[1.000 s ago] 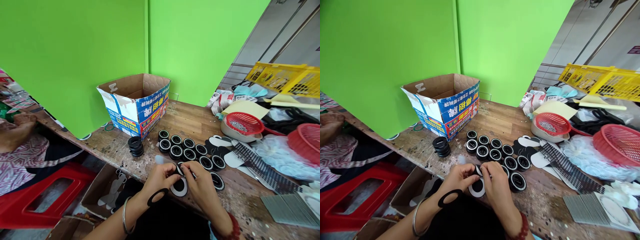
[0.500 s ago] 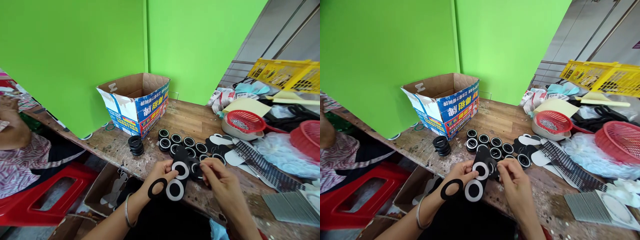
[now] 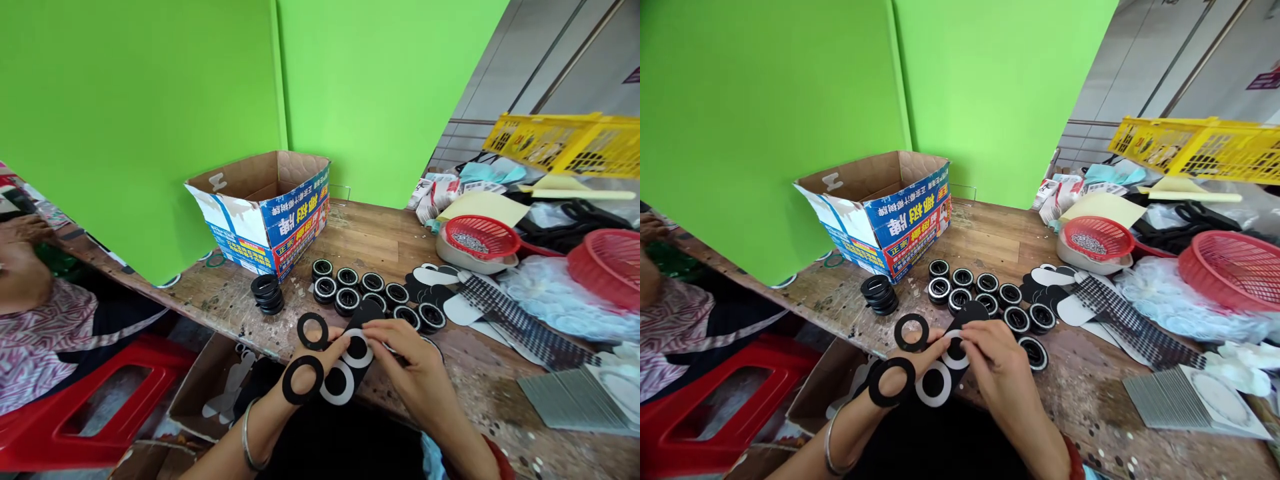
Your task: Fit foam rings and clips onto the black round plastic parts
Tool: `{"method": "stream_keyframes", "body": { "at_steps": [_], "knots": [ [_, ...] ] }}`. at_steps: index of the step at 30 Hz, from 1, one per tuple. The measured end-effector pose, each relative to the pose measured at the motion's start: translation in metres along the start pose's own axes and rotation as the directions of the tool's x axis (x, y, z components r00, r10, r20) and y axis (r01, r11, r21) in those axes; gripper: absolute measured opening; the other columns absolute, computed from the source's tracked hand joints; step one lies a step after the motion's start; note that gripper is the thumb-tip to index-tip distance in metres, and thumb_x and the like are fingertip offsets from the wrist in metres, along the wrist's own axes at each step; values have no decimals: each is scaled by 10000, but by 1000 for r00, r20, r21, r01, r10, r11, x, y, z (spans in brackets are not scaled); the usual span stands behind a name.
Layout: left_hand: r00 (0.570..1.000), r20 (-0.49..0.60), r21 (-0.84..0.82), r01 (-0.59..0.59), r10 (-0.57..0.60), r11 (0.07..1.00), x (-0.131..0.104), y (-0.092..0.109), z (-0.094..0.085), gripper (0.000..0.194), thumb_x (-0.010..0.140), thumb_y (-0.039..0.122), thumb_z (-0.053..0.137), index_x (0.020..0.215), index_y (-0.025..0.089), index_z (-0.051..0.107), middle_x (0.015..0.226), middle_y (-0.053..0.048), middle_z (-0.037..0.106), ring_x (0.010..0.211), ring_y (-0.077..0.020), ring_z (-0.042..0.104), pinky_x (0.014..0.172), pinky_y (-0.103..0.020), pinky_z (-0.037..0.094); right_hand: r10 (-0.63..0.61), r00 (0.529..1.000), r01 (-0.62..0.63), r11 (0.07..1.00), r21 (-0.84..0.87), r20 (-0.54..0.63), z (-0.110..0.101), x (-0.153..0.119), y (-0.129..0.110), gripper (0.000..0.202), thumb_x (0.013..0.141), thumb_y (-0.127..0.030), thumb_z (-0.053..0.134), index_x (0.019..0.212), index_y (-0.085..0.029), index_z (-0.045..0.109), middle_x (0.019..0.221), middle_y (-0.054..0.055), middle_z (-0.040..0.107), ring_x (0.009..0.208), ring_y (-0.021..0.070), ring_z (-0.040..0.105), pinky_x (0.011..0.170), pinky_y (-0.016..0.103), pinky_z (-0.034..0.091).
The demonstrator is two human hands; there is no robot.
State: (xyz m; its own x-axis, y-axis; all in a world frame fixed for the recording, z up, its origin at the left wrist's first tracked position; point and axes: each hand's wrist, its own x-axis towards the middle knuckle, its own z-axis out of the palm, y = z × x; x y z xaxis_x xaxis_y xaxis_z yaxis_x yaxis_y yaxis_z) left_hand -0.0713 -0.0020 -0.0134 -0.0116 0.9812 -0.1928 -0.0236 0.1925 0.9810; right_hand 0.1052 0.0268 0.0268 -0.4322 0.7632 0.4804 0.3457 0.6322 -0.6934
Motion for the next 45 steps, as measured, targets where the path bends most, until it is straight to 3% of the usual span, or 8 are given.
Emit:
{"method": "stream_keyframes", "body": {
  "at_steps": [12, 19, 23, 26, 30, 36, 41, 45],
  "knots": [
    [986, 167, -195, 38, -5, 980, -13, 5, -10, 371, 738, 309, 723, 1092, 203, 683, 977, -37, 711, 934, -200, 632, 854, -317, 480, 505, 849, -528, 814, 241, 153, 10, 2, -3, 253, 798, -424, 628, 786, -204, 753, 800, 40, 741, 728, 196, 657, 666, 279, 521],
    [970, 232, -162, -37, 74, 986, -8, 0, -6, 458, 681, 396, 792, 1083, 213, 672, 1032, -49, 707, 1050, -244, 621, 923, -357, 463, 403, 914, -389, 899, 201, -32, 19, -6, -4, 220, 846, -377, 617, 769, -206, 733, 891, 65, 618, 836, 195, 592, 714, 281, 494],
    [968, 251, -153, 29, 10, 988, -9, 0, 4, 325, 661, 395, 794, 890, 204, 665, 835, -2, 671, 813, -184, 609, 775, -303, 463, 399, 909, -414, 898, 151, 120, 21, -16, -2, 243, 875, -361, 601, 752, -210, 747, 834, 42, 545, 785, 173, 561, 656, 268, 470],
    [959, 276, -114, 104, -69, 988, -9, -4, 5, 253, 687, 372, 751, 822, 199, 626, 736, 24, 627, 700, -150, 562, 696, -279, 440, 412, 906, -423, 896, 134, 103, 3, -22, 6, 294, 884, -406, 596, 719, -205, 733, 795, 32, 552, 741, 166, 558, 661, 275, 476],
    [961, 263, -39, 102, -89, 994, -11, -3, 10, 278, 722, 284, 685, 980, 200, 623, 812, 13, 639, 739, -156, 572, 705, -286, 450, 403, 865, -403, 913, 64, -298, -41, -30, 14, 299, 861, -478, 623, 775, -209, 719, 857, 51, 625, 820, 189, 593, 759, 302, 490],
    [910, 409, 1, 71, -65, 997, -25, 11, 58, 364, 743, 225, 668, 1091, 198, 567, 848, -8, 654, 734, -162, 605, 657, -291, 477, 493, 832, -545, 813, 207, 254, -78, -61, -3, 294, 864, -456, 643, 782, -206, 774, 894, 59, 739, 801, 199, 667, 722, 292, 526],
    [948, 309, 36, 66, -74, 997, -21, 6, 60, 434, 735, 300, 743, 1113, 218, 548, 1036, -61, 723, 961, -228, 694, 908, -388, 535, 611, 777, -623, 782, 40, 154, -123, -117, 5, 272, 863, -404, 645, 722, -202, 760, 753, 26, 718, 696, 182, 639, 635, 270, 490],
    [983, 151, 82, 94, -106, 992, -8, -3, 37, 498, 699, 403, 765, 1078, 194, 521, 860, -36, 732, 832, -236, 711, 799, -413, 581, 679, 730, -667, 733, -133, 81, -142, -194, 40, 345, 841, -391, 607, 559, -201, 663, 597, 13, 638, 548, 167, 570, 513, 265, 412]
  ]
}}
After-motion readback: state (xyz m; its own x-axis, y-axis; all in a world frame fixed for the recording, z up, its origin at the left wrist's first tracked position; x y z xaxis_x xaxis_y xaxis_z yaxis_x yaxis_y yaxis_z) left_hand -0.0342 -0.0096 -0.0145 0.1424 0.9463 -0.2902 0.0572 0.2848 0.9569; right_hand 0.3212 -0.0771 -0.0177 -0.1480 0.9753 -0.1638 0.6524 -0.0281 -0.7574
